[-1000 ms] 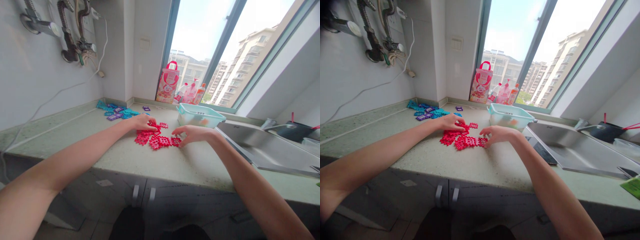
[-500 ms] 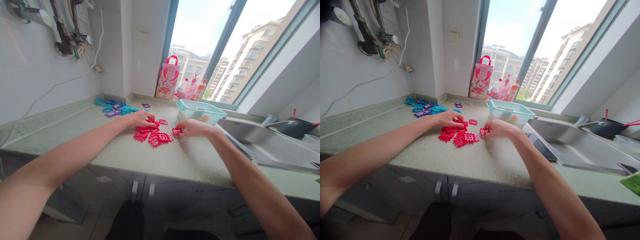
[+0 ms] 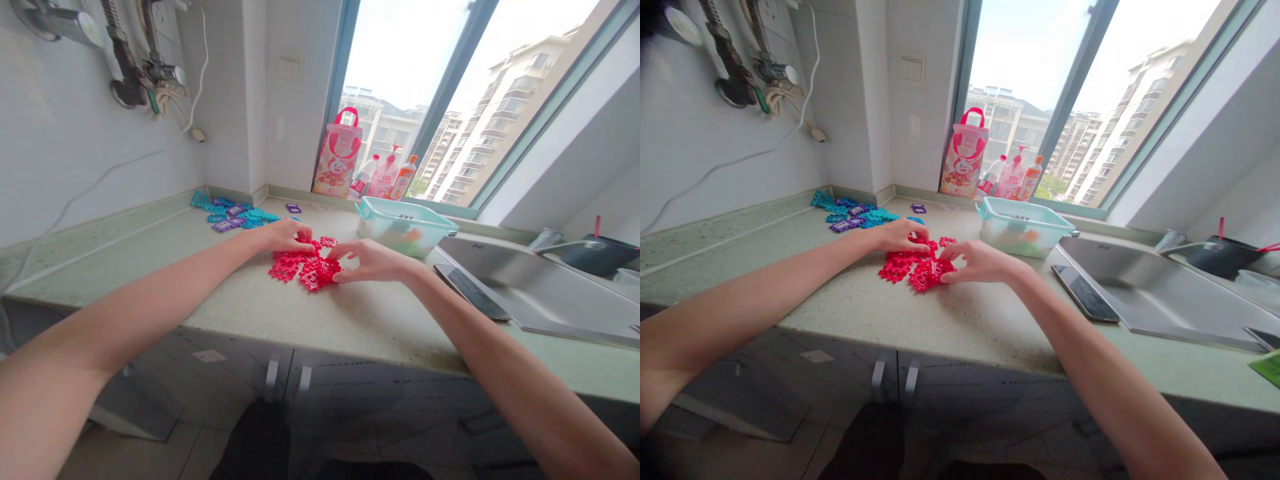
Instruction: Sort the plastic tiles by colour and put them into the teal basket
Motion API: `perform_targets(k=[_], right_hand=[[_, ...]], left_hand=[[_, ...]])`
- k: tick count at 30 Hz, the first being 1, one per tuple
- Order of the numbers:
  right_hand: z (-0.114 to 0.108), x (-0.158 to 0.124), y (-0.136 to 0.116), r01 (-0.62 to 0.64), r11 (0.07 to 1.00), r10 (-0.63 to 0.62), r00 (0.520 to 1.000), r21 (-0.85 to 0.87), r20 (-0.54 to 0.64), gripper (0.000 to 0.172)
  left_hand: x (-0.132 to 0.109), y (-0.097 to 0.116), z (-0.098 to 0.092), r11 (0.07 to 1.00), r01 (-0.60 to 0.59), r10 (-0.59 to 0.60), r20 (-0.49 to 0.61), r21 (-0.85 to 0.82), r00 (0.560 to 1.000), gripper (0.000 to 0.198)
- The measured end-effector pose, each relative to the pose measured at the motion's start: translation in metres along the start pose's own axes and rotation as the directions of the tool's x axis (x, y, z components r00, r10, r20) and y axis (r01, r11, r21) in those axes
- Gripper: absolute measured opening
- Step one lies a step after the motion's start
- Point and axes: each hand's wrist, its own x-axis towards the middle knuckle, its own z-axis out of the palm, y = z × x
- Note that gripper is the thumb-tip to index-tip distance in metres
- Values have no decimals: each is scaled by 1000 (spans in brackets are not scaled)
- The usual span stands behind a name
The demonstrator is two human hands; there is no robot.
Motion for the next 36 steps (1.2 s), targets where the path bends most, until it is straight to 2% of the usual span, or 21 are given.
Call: perform_targets(k=[3, 8, 13, 22, 31, 36], right_hand=[[7, 2, 2, 12, 1000, -11, 999, -24, 47, 39], [7, 2, -3, 24, 998, -22, 999, -60, 26, 42], [7, 3, -6, 49, 994, -45, 998, -93, 48, 31], [10, 4, -6, 76, 990, -73, 997, -121, 28, 26], [6, 3, -8, 84, 985, -90, 995, -150, -35, 26], [-3, -1, -5, 3, 982, -2, 1000, -188, 3, 22]], left_hand=[[0, 0, 0, 1000, -6, 6, -6, 17, 1000, 48], [0, 3, -5, 998, -48, 51, -55, 49, 997, 42], [1, 4, -6, 996, -88, 90, -105, 19, 990, 42], [-1, 4, -1, 999, -2, 2, -3, -36, 1000, 52], [-2, 3, 0, 997, 4, -4, 2, -83, 1000, 55], [-2, 5, -1, 997, 44, -44, 6, -56, 999, 59]])
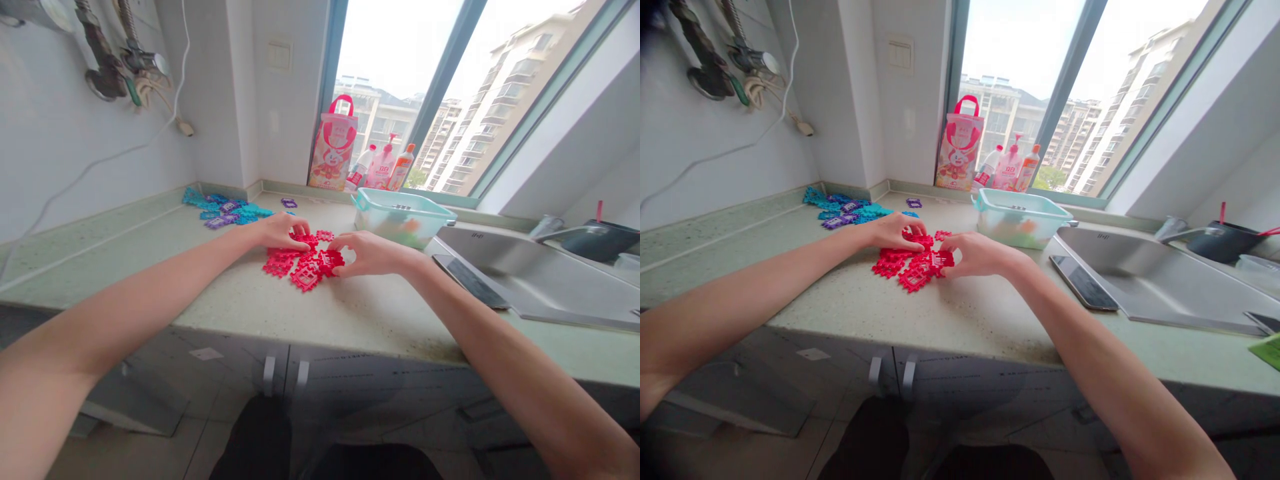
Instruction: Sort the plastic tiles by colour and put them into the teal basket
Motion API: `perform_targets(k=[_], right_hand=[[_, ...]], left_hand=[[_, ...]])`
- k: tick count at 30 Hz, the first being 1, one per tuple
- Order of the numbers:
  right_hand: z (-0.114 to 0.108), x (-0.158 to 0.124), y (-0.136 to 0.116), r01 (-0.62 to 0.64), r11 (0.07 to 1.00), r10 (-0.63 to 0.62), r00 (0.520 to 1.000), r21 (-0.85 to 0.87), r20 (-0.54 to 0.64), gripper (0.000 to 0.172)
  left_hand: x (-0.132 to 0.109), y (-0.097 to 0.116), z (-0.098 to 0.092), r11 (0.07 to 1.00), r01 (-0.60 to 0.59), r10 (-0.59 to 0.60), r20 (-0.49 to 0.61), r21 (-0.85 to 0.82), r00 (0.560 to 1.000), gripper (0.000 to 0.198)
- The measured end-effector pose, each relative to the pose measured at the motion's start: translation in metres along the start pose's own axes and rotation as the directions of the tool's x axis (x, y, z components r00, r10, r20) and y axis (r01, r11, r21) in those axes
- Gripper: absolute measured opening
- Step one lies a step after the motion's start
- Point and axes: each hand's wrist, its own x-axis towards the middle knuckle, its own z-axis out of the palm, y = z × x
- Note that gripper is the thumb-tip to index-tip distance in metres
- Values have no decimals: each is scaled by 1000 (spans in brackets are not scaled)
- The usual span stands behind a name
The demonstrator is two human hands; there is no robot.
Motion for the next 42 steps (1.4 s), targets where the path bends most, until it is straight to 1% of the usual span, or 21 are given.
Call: perform_targets(k=[2, 4, 9, 13, 19, 22, 26, 30, 33, 36, 39, 42], right_hand=[[0, 0, 2, -32, 999, 32, 999, -8, 41, 21], [2, 0, 4, -34, 999, 34, 998, -6, 60, 22], [7, 3, 4, 6, 1000, -7, 999, 8, 47, 22], [8, 3, 2, 15, 1000, -16, 999, 23, 41, 18], [4, 3, 1, -63, 998, 63, 994, -6, 93, 17], [2, 2, 2, -100, 993, 106, 989, -56, 104, 19], [2, 1, 7, -115, 985, 126, 989, -129, 81, 23], [2, 1, 13, -123, 980, 132, 990, -159, 46, 25], [1, 1, 14, -121, 979, 127, 992, -162, 25, 26], [-1, 1, 14, -122, 979, 124, 992, -164, 2, 27], [0, 1, 17, -171, 976, 166, 985, -137, -48, 29], [2, 1, 20, -208, 973, 198, 975, -102, -96, 31]], left_hand=[[0, 0, 0, 1000, 9, -9, -6, 4, 1000, 59], [1, 0, 0, 1000, 8, -8, -6, 8, 1000, 60], [1, 1, 2, 1000, 8, -8, -19, 8, 1000, 60], [0, 3, 1, 1000, 13, -13, -20, 13, 1000, 59], [-1, 4, 0, 1000, -2, 2, -21, -9, 1000, 57], [-1, 4, 1, 1000, 1, -1, -27, -13, 1000, 58], [0, 3, 2, 1000, 11, -11, -37, -7, 999, 59], [0, 6, 2, 1000, 11, -12, -50, -17, 999, 61], [0, 6, -2, 999, -28, 26, -78, -23, 997, 59], [1, 3, -9, 998, -68, 68, -156, 5, 985, 53], [1, -2, -16, 998, -63, 66, -195, 23, 979, 53], [1, -4, -16, 998, -48, 55, -200, 37, 978, 52]])
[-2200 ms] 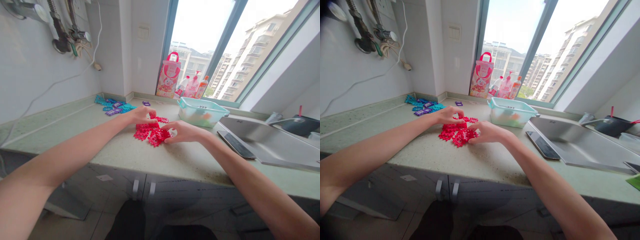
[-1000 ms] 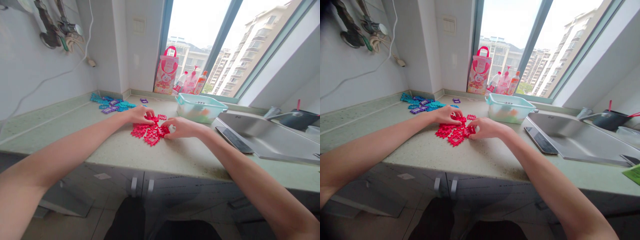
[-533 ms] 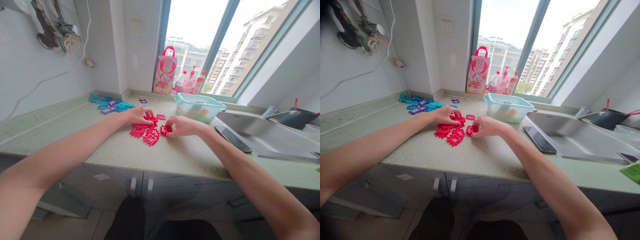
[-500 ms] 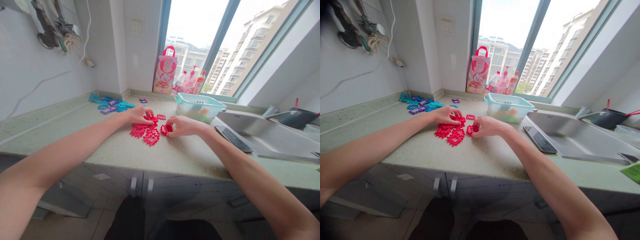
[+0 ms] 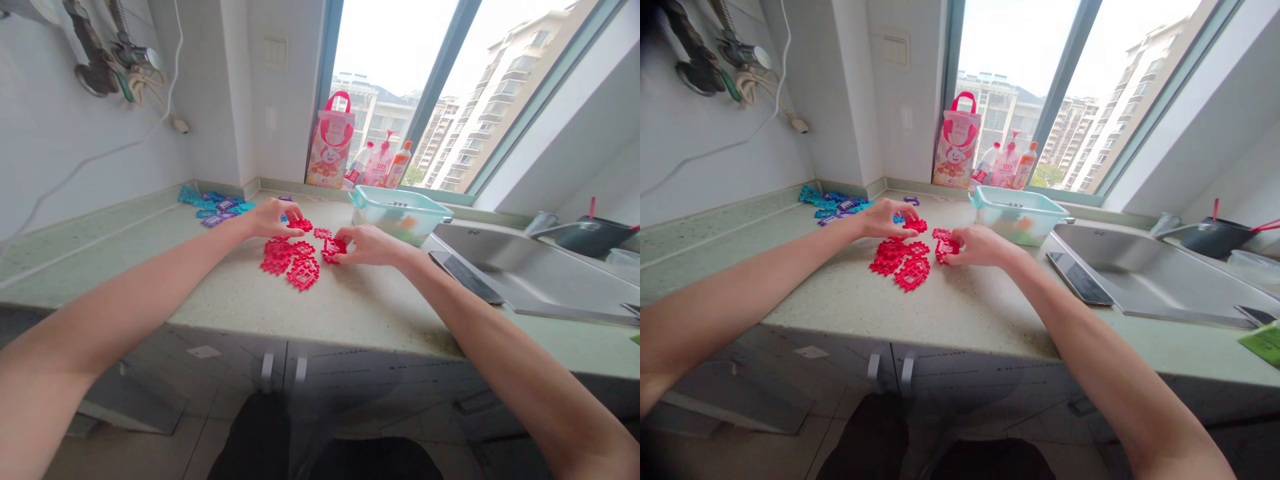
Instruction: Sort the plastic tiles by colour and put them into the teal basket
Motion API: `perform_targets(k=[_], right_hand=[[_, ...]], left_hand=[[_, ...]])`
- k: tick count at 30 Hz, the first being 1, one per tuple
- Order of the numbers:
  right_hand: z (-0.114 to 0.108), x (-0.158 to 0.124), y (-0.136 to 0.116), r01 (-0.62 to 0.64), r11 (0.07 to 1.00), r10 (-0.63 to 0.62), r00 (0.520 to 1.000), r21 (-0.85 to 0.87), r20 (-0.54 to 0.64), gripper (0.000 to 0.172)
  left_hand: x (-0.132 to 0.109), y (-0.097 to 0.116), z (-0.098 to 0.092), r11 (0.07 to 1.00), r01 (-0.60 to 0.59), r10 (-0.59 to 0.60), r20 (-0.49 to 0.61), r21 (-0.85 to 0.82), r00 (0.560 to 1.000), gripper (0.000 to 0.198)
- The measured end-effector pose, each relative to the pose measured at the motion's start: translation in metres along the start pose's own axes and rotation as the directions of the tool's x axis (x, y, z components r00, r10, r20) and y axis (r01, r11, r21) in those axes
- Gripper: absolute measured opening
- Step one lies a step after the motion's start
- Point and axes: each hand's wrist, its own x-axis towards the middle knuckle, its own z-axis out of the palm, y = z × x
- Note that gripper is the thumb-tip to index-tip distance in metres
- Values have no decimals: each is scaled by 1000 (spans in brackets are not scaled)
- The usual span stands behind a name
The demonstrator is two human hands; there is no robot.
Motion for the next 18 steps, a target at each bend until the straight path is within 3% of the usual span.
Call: perform_targets(k=[9, 13, 18], right_hand=[[11, 5, -2, 171, 983, -173, 985, 73, 23, 27], [10, 5, 0, 159, 983, -165, 984, 90, 60, 26], [6, 4, 3, 125, 990, -131, 987, 71, 91, 28]], left_hand=[[0, 2, 12, 999, -46, 46, 4, 13, 999, 48], [0, 3, 9, 998, -51, 50, 29, 47, 998, 48], [0, 2, -6, 977, -50, 37, 62, 209, 997, 52]])
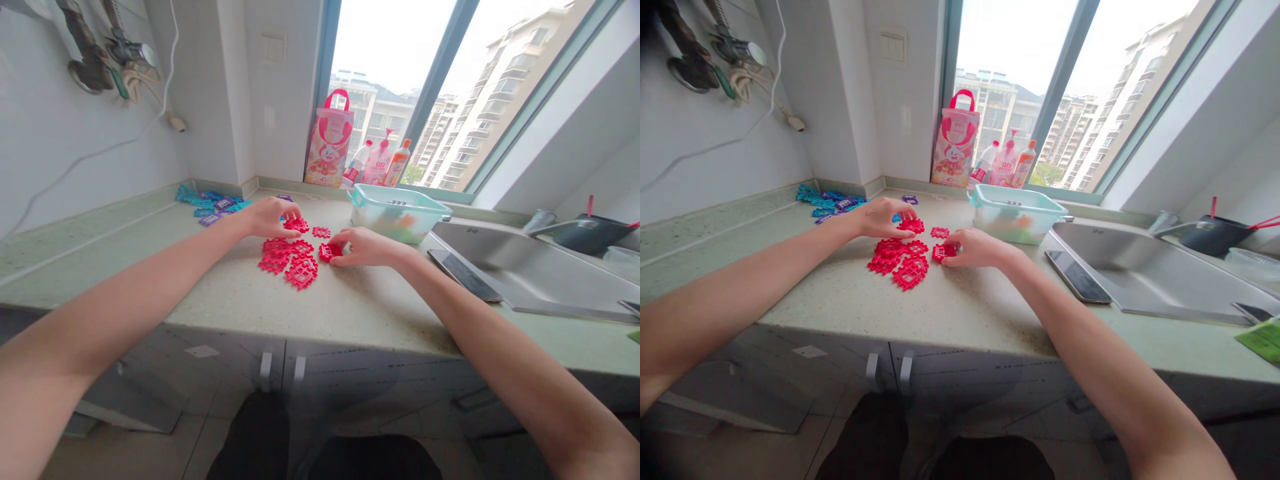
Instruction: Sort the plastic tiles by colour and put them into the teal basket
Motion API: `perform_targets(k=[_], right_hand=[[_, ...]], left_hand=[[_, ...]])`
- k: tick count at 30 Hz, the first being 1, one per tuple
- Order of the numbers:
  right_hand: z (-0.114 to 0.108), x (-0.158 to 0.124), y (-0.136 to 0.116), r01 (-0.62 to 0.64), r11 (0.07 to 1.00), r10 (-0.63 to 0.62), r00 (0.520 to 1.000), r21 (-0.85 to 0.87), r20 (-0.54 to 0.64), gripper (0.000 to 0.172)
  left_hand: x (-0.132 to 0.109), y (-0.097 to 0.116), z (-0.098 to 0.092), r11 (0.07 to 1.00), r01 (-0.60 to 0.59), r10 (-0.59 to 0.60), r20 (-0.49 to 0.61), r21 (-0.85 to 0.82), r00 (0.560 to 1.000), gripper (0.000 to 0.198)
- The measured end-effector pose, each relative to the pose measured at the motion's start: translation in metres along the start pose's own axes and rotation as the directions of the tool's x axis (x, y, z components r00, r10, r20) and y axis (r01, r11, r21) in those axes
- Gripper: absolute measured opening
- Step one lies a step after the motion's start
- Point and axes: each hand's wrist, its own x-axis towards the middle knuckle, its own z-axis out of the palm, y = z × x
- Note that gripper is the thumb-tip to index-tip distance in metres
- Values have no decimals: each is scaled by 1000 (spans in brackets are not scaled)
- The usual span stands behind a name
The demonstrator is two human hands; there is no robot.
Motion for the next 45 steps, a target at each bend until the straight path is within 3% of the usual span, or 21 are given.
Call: perform_targets(k=[6, 11, 15, 22, 31, 39, 41, 45], right_hand=[[-2, -1, -2, -32, 999, 32, 999, -4, 14, 30], [-3, -2, -3, -51, 999, 51, 998, -12, 21, 33], [-4, -3, -3, -47, 999, 47, 999, 2, 19, 34], [-4, -3, -4, -44, 999, 44, 999, 10, 21, 35], [-4, -3, -3, -52, 999, 52, 999, -9, 13, 35], [-4, -3, -3, -38, 999, 38, 999, -3, 17, 36], [-4, -3, -4, -41, 999, 41, 999, -6, 17, 36], [-5, -3, -4, -47, 999, 47, 999, -5, 22, 35]], left_hand=[[-2, -12, -18, 998, 63, -60, 132, -20, 989, 54], [-1, -11, -19, 987, 153, -136, 282, -40, 950, 57], [0, -9, -18, 981, 193, -180, 316, -8, 932, 57], [2, 2, -10, 974, 217, -185, 316, -70, 931, 67], [3, 21, 16, 967, 136, -97, 185, -213, 978, 68], [4, 21, 5, 970, 60, -58, 16, -236, 998, 55], [4, 16, 4, 975, 71, -66, 30, -212, 997, 54], [4, 7, 12, 972, 130, -100, 161, -194, 982, 56]])
